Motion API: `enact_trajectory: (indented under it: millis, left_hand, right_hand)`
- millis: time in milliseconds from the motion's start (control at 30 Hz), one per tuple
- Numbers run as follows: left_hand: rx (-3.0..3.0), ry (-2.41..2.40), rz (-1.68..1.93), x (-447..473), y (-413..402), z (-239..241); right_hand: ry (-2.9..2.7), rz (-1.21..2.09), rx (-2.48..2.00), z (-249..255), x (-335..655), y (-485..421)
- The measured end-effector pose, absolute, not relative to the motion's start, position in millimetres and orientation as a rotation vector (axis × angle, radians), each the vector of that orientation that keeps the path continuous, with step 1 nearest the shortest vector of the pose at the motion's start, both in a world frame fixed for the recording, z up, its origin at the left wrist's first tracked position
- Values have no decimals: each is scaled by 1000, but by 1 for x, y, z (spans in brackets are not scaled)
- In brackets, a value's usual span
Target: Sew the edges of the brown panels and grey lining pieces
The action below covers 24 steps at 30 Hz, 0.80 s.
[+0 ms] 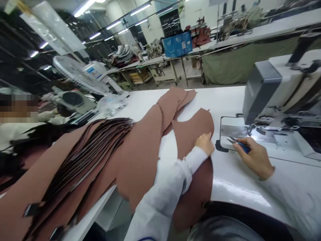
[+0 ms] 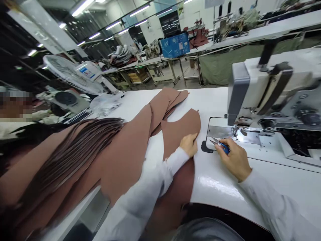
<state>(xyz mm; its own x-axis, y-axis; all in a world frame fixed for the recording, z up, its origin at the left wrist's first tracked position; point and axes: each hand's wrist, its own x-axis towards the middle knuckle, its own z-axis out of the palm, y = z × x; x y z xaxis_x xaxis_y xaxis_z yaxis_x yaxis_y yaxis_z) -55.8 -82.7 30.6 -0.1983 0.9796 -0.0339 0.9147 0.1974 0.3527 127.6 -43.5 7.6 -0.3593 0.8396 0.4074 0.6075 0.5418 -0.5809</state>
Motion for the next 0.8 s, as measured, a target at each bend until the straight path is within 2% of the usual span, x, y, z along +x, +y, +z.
enact_trajectory:
  millis: [133, 300, 800]
  left_hand:
    - [1646, 2284, 439, -80, -10, 26]
    - [1530, 2279, 577, -92, 32, 19]
    - [1287, 1955, 1045, -113, 28, 4]
  right_hand:
    - [-2213, 484, -960, 5, 146, -72]
    - [-2448, 604, -706, -2, 168, -106]
    - [-2404, 698, -610, 5, 184, -114]
